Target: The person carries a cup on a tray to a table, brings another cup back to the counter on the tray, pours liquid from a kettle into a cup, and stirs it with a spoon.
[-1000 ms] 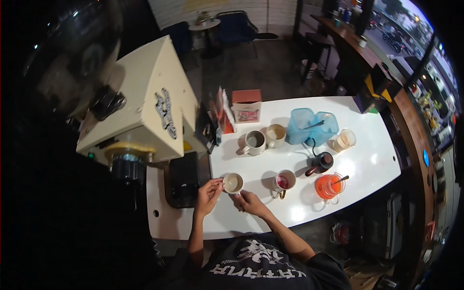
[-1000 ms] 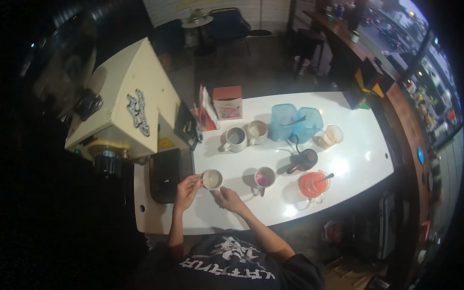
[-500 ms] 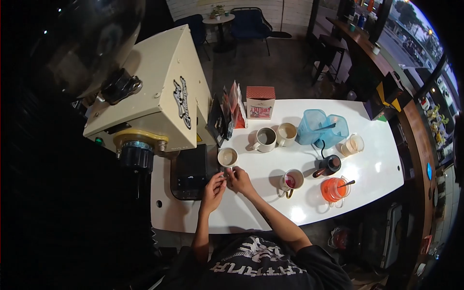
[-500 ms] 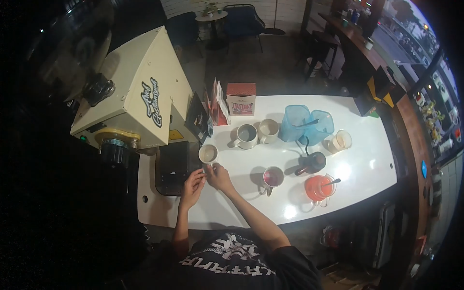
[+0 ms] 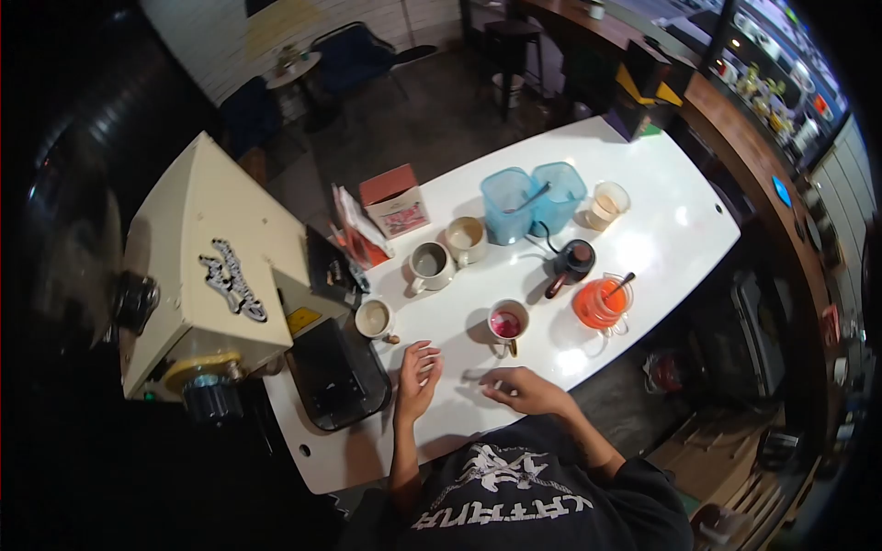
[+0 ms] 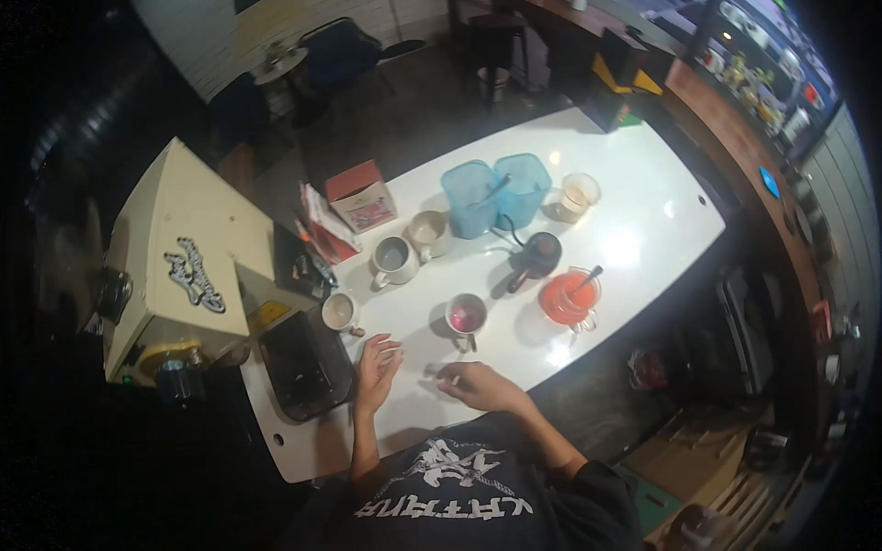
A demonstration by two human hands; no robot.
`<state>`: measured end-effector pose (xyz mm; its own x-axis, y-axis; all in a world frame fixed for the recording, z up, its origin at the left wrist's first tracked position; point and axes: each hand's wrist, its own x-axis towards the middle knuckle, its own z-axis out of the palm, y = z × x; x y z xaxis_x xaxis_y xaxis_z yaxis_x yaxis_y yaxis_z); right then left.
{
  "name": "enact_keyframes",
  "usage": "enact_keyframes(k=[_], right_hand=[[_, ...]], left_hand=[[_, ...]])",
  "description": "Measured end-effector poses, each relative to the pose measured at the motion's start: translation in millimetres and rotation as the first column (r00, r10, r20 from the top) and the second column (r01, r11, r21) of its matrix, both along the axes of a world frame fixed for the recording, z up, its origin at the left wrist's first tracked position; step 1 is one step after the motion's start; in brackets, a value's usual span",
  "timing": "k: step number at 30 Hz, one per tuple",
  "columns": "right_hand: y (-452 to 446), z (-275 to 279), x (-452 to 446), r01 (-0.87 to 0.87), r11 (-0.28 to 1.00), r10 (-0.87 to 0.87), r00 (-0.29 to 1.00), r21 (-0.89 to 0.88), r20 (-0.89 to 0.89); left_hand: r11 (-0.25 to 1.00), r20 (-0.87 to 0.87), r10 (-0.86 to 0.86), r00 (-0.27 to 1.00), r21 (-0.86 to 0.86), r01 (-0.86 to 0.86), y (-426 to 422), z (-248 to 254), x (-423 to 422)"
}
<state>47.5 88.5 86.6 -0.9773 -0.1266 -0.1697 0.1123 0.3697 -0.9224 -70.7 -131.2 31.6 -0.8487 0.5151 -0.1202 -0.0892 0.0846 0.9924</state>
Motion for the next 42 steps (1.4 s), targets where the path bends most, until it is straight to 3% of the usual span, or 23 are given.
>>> enact_keyframes(k=[1, 3, 5, 7, 9, 13, 14, 15, 17, 19, 21, 25, 28, 30, 33, 40, 42], right_hand=[[13.0, 4.5, 12.9, 0.015, 1.0, -0.015, 0.999, 0.001, 0.041], [39.5, 10.3, 35.4, 0.13, 0.991, -0.131, 0.991, 0.027, 0.007], [58.8, 18.7, 50.9, 0.33, 0.944, -0.33, 0.944, 0.022, 0.026], [76.1, 13.7, 58.1, 0.504, 0.863, -0.506, 0.861, -0.033, -0.059], [81.7, 9.8, 54.2, 0.694, 0.72, -0.69, 0.717, 0.001, -0.098], [90.6, -25.3, 23.6, 0.797, 0.604, -0.777, 0.589, -0.001, -0.221], [97.2, -49.6, 12.2, 0.78, 0.622, -0.713, 0.6, 0.067, -0.363], [97.2, -45.2, 5.1, 0.778, 0.625, -0.709, 0.6, 0.064, -0.371], [94.6, -36.6, -13.0, 0.794, 0.603, -0.769, 0.604, 0.076, -0.211], [100.7, -53.8, -31.1, 0.784, 0.614, -0.74, 0.614, 0.096, -0.274], [104.1, -59.9, -44.3, 0.819, 0.545, -0.756, 0.572, 0.177, -0.319], [105.4, -54.4, -57.8, 0.803, 0.535, -0.767, 0.592, 0.262, -0.247], [104.4, -58.2, -64.7, 0.808, 0.531, -0.752, 0.588, 0.254, -0.299], [104.5, -54.3, -66.4, 0.812, 0.52, -0.758, 0.582, 0.265, -0.294], [108.2, -53.2, -63.0, 0.791, 0.504, -0.755, 0.599, 0.348, -0.267], [109.3, -53.4, -64.0, 0.765, 0.452, -0.71, 0.62, 0.459, -0.334], [109.6, -50.3, -68.5, 0.765, 0.416, -0.731, 0.603, 0.492, -0.319]], left_hand=[[0.998, -0.057, -0.056, 0.997, -0.028, 0.055, 11.1, 2.8, 2.6], [0.987, 0.004, -0.16, 0.987, -0.033, 0.16, 31.5, -0.4, 4.6], [0.967, -0.192, -0.255, 0.948, -0.062, 0.248, 57.4, 3.5, 7.3], [0.953, -0.226, -0.301, 0.926, -0.05, 0.298, 83.0, 1.2, 4.5], [0.959, -0.346, -0.275, 0.897, -0.028, 0.283, 109.6, 3.6, 0.7], [0.985, -0.29, -0.172, 0.941, -0.078, 0.156, 148.1, 12.2, 1.3], [0.991, -0.292, -0.133, 0.947, -0.072, 0.117, 153.1, 6.0, 0.0], [0.991, -0.3, -0.127, 0.945, -0.068, 0.112, 155.1, 8.3, 0.4], [0.985, -0.334, -0.15, 0.931, -0.13, 0.113, 155.1, 12.3, 0.9], [0.989, -0.362, -0.119, 0.925, -0.128, 0.077, 151.5, 10.4, 1.1], [0.98, -0.448, -0.148, 0.882, -0.185, 0.071, 145.2, 9.9, 2.1], [0.974, -0.457, -0.142, 0.878, -0.222, 0.042, 129.5, 9.8, 5.4], [0.958, -0.458, -0.162, 0.874, -0.286, 0.028, 116.5, 16.6, 11.7], [0.961, -0.313, -0.175, 0.934, -0.26, 0.093, 109.6, 20.4, 13.1], [0.962, -0.241, -0.187, 0.952, -0.243, 0.127, 100.5, 20.4, 13.4], [0.95, -0.343, -0.201, 0.918, -0.296, 0.098, 98.2, 24.2, 13.2], [0.952, -0.236, -0.193, 0.952, -0.279, 0.124, 98.3, 25.3, 13.2]])
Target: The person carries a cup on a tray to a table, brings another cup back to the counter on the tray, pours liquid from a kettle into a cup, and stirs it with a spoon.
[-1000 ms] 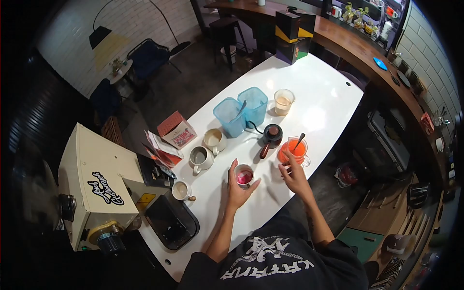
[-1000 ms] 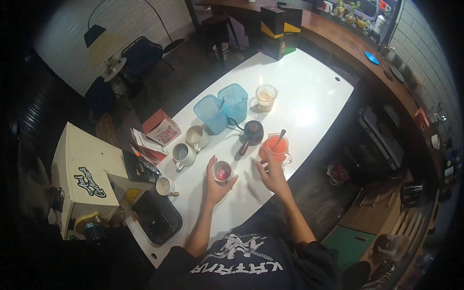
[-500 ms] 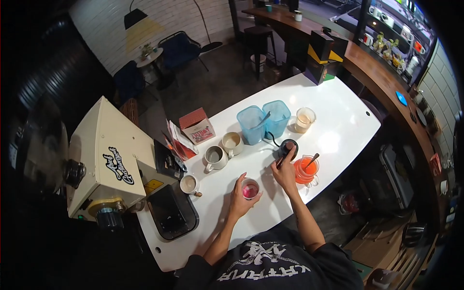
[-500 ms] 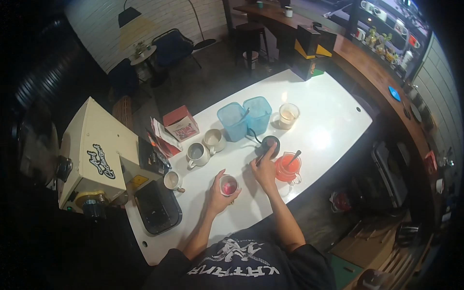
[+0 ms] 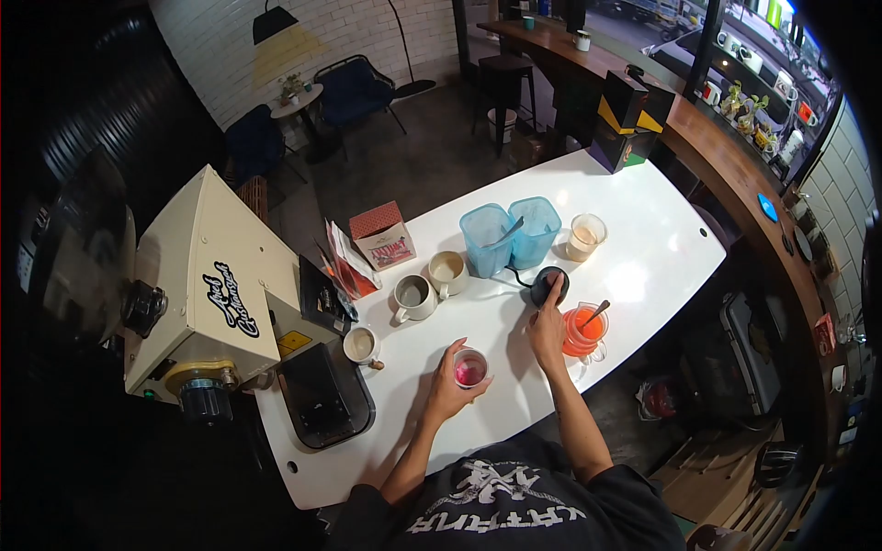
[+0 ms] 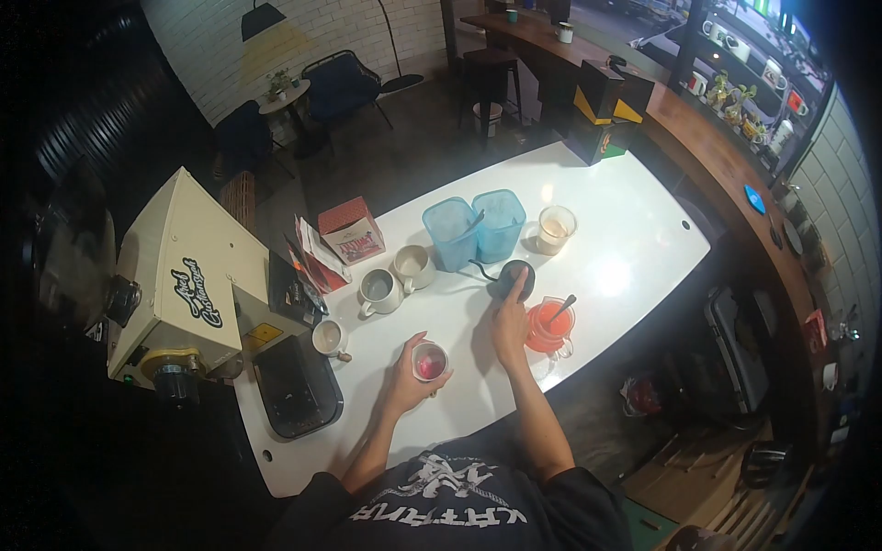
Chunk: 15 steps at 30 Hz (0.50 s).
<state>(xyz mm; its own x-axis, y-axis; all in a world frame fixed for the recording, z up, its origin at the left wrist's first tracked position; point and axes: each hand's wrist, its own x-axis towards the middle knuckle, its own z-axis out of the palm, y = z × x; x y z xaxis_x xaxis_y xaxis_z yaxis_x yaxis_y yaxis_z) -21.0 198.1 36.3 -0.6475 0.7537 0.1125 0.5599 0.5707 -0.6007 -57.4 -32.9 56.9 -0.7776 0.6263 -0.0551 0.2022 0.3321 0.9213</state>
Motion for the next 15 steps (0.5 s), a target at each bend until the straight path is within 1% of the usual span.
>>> enact_keyframes(k=[2, 4, 6, 7, 9, 10, 11, 12, 13, 15], right_hand=[[2.0, -8.0, -2.7, -0.002, 1.0, 0.002, 1.0, 0.014, -0.021], [4.5, -18.3, -5.5, -0.004, 1.0, 0.006, 0.999, 0.03, -0.042], [4.6, -24.5, -4.3, 0.023, 0.997, -0.017, 0.996, 0.071, -0.087], [3.5, -25.9, -1.6, 0.022, 0.997, -0.015, 0.996, 0.075, -0.088], [0.5, -27.7, 5.4, -0.014, 1.0, 0.016, 0.993, 0.017, -0.116], [-2.3, -21.6, 10.9, -0.013, 1.0, 0.016, 0.993, 0.021, -0.113], [-4.6, -15.1, 18.1, -0.047, 0.997, 0.039, 0.989, -0.055, -0.142], [-7.5, -8.5, 24.1, -0.082, 0.988, 0.058, 0.983, -0.132, -0.174], [-9.2, -6.8, 29.3, -0.08, 0.988, 0.056, 0.983, -0.13, -0.173], [-11.5, 0.3, 38.2, -0.127, 0.987, 0.094, 0.953, -0.1, -0.29]], left_hand=[[0.999, -0.006, 0.012, 1.0, 0.03, -0.012, 0.1, -6.1, -0.3], [0.998, -0.012, 0.025, 1.0, 0.063, -0.024, 0.9, -1.0, 1.3], [0.995, 0.118, 0.06, 0.991, 0.069, -0.069, 1.3, 6.0, 3.5], [0.995, 0.118, 0.061, 0.991, 0.074, -0.07, 1.9, 4.8, 3.8], [0.984, -0.024, 0.085, 0.996, 0.157, -0.08, 3.0, -2.5, 3.7], [0.984, -0.022, 0.084, 0.996, 0.162, -0.08, 4.0, -12.8, 2.2], [0.972, -0.12, 0.087, 0.989, 0.226, -0.058, 5.5, -26.4, -0.7], [0.958, -0.218, 0.095, 0.971, 0.286, -0.029, 6.3, -28.9, -1.7], [0.957, -0.218, 0.093, 0.972, 0.288, -0.027, 5.1, -31.1, -1.4], [0.969, -0.024, 0.052, 0.998, 0.242, -0.045, 4.2, -33.2, -1.6]])
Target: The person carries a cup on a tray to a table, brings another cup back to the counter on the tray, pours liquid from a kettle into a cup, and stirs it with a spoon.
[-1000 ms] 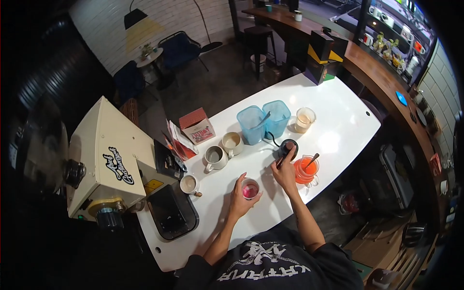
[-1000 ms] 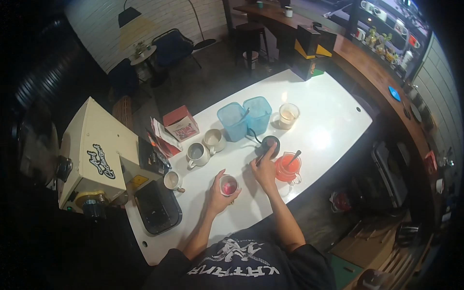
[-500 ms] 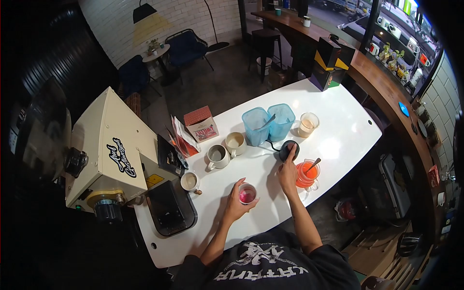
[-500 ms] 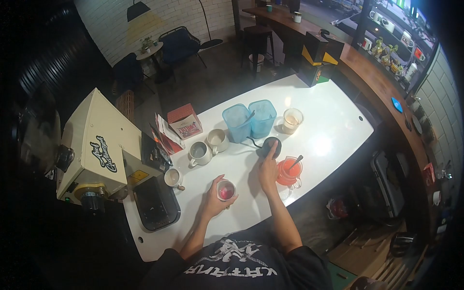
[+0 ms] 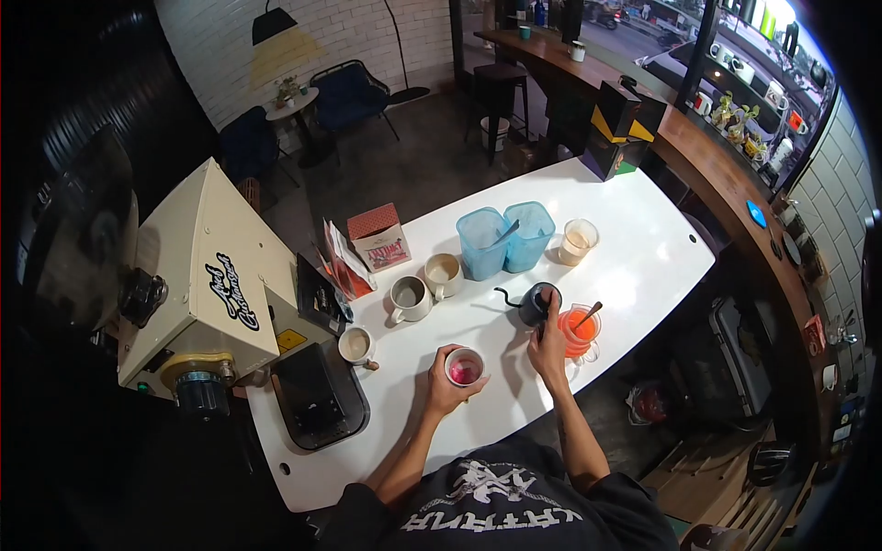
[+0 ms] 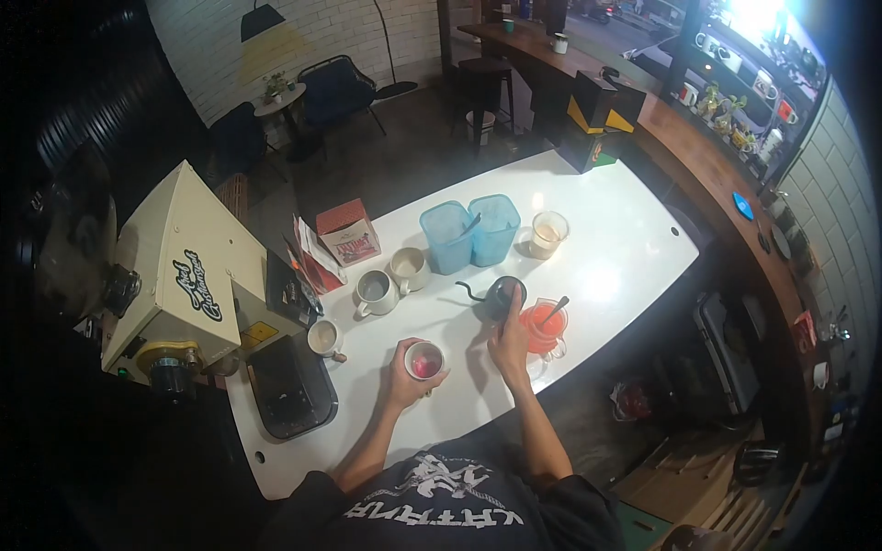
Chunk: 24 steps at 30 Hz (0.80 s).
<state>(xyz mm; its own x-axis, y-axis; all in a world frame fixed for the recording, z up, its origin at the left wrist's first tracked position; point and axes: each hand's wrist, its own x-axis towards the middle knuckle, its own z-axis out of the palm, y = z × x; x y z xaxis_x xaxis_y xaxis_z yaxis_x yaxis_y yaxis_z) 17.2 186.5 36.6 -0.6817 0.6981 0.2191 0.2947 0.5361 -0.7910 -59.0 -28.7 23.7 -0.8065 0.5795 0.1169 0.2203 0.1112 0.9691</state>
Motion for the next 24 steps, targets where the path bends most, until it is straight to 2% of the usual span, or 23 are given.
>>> enact_keyframes(k=[1, 4, 7, 11, 13, 15, 16, 18, 19, 21, 22, 24], right_hand=[[-0.6, 6.6, 2.9, 0.007, 1.0, -0.007, 1.0, 0.001, -0.001], [-1.8, 33.3, 16.6, -0.013, 0.99, 0.036, 0.987, 0.144, -0.158], [-3.3, 73.5, 35.7, -0.078, 0.996, 0.08, 0.994, -0.038, 0.071], [-9.2, 97.2, 52.8, -0.151, 0.988, 0.152, 0.988, -0.037, 0.032], [-9.5, 90.2, 57.8, -0.167, 0.986, 0.167, 0.986, 0.003, -0.016], [-11.0, 86.6, 64.2, -0.178, 0.983, 0.18, 0.982, 0.046, -0.062], [-12.0, 86.1, 67.5, -0.184, 0.983, 0.184, 0.981, 0.011, -0.064], [-11.3, 88.0, 70.7, -0.183, 0.983, 0.181, 0.981, -0.021, -0.071], [-11.8, 90.9, 73.0, -0.173, 0.984, 0.171, 0.984, -0.035, -0.048], [-12.2, 96.0, 77.3, -0.162, 0.985, 0.161, 0.987, -0.054, -0.025], [-10.7, 98.8, 78.9, -0.164, 0.986, 0.164, 0.987, -0.037, -0.005], [-8.4, 103.7, 82.2, -0.17, 0.985, 0.171, 0.985, -0.024, 0.018]], left_hand=[[1.0, -0.001, -0.007, 1.0, 0.001, 0.007, 0.6, -0.1, 0.1], [0.999, 0.021, -0.012, 1.0, 0.035, 0.011, 2.3, -1.8, 1.1], [0.998, -0.05, 0.002, 0.999, 0.071, 0.002, 4.2, -4.4, 0.0], [0.995, -0.075, -0.066, 0.995, 0.064, 0.071, 11.6, -5.9, -4.1], [0.993, -0.058, -0.101, 0.993, 0.058, 0.104, 16.3, -9.9, -6.3], [0.986, -0.144, -0.131, 0.981, 0.08, 0.143, 21.8, -10.8, -6.0], [0.986, -0.145, -0.134, 0.98, 0.081, 0.147, 23.0, -9.5, -3.2], [0.959, -0.025, -0.205, 0.978, 0.197, 0.206, 25.5, -6.1, 1.0], [0.958, -0.027, -0.209, 0.978, 0.197, 0.21, 27.5, -5.7, 1.4], [0.961, -0.264, -0.196, 0.945, 0.14, 0.239, 30.3, -5.6, 1.1], [0.961, -0.262, -0.197, 0.945, 0.138, 0.239, 31.0, -7.1, 0.6], [0.954, -0.104, -0.278, 0.955, 0.088, 0.287, 32.3, -3.8, 0.1]])
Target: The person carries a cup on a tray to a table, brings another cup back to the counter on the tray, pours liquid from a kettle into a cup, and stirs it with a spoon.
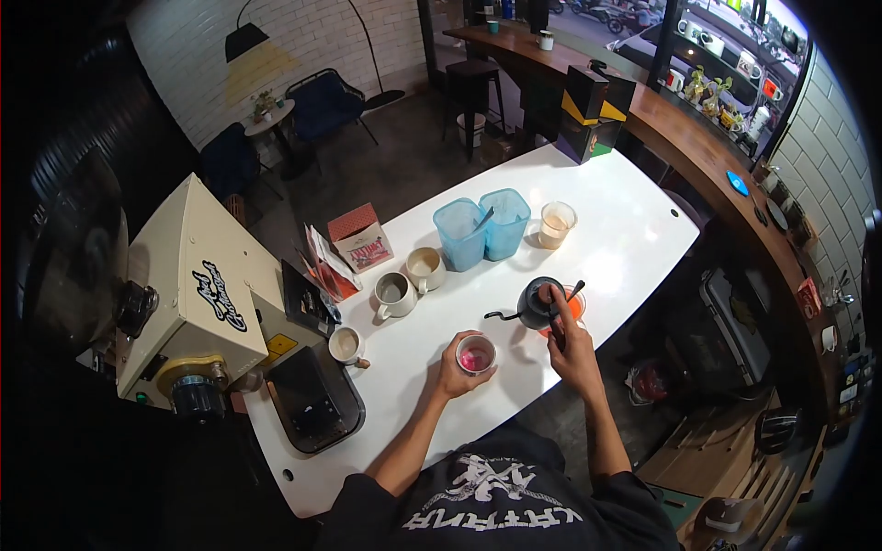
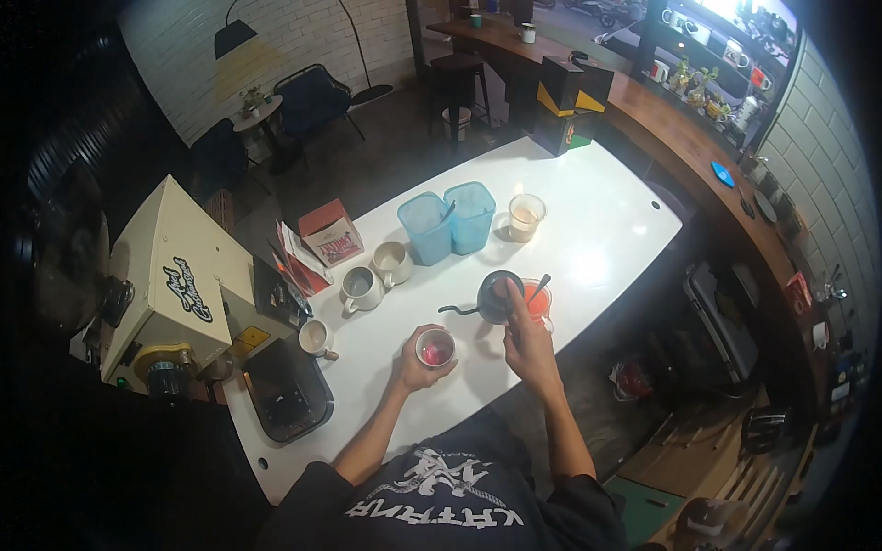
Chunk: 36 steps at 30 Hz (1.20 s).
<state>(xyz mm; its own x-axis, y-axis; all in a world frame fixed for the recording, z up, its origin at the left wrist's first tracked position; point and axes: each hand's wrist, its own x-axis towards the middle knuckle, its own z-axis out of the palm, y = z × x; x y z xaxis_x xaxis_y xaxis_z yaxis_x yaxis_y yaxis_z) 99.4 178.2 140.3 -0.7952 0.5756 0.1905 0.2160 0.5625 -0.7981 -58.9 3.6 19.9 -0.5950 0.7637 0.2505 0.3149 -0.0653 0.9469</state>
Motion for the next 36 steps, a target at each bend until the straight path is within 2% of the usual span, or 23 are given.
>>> enact_keyframes(k=[4, 8, 10, 12, 14, 16, 18, 22, 25, 28, 30, 36], right_hand=[[2.2, 8.4, 4.9, -0.046, 0.999, 0.045, 0.998, 0.026, 0.032], [5.5, 19.8, 8.1, -0.063, 0.996, 0.062, 0.998, 0.058, 0.009], [7.8, 29.6, 8.6, -0.063, 0.997, 0.063, 0.998, 0.043, 0.01], [11.1, 40.3, 9.3, -0.056, 0.997, 0.055, 0.998, 0.056, 0.02], [11.6, 53.7, 10.1, -0.047, 0.999, 0.046, 0.998, 0.028, 0.031], [13.4, 59.1, 9.7, -0.064, 0.993, 0.078, 0.987, 0.1, -0.138], [16.5, 58.3, 7.5, -0.072, 0.989, 0.097, 0.973, 0.127, -0.211], [14.9, 67.0, 10.8, -0.049, 0.991, 0.069, 0.982, 0.121, -0.173], [11.9, 69.8, 12.4, -0.048, 0.984, 0.066, 0.993, 0.17, -0.098], [7.4, 72.1, 12.7, -0.055, 0.974, 0.078, 0.992, 0.218, -0.1], [6.7, 72.6, 14.1, -0.067, 0.962, 0.072, 0.997, 0.263, -0.009], [5.0, 74.4, 14.4, -0.048, 0.933, 0.039, 0.999, 0.356, 0.033]], left_hand=[[0.998, 0.054, 0.036, 0.998, -0.044, -0.033, 5.2, 19.5, -0.9], [1.0, 0.051, -0.024, 0.998, -0.003, 0.024, 10.2, 50.0, -9.5], [0.994, 0.145, -0.108, 0.984, 0.043, 0.103, 13.3, 62.4, -13.7], [0.993, 0.152, -0.109, 0.982, 0.052, 0.103, 15.9, 74.8, -13.9], [0.994, 0.052, -0.095, 0.994, 0.05, 0.092, 17.0, 91.9, -11.6], [0.995, 0.005, -0.087, 0.996, 0.058, 0.086, 17.6, 99.0, -10.6], [0.994, -0.118, -0.049, 0.992, 0.088, 0.059, 18.7, 101.4, -8.7], [0.995, -0.156, 0.01, 0.988, 0.104, 0.006, 19.9, 92.5, -3.6], [0.995, -0.164, 0.035, 0.986, 0.101, -0.019, 19.3, 90.6, 0.6], [0.99, -0.142, 0.058, 0.988, 0.136, -0.039, 20.1, 88.2, 2.4], [0.988, -0.162, 0.062, 0.985, 0.148, -0.038, 19.8, 89.0, 3.1], [0.985, -0.158, 0.07, 0.985, 0.167, -0.043, 19.2, 87.5, 4.2]])
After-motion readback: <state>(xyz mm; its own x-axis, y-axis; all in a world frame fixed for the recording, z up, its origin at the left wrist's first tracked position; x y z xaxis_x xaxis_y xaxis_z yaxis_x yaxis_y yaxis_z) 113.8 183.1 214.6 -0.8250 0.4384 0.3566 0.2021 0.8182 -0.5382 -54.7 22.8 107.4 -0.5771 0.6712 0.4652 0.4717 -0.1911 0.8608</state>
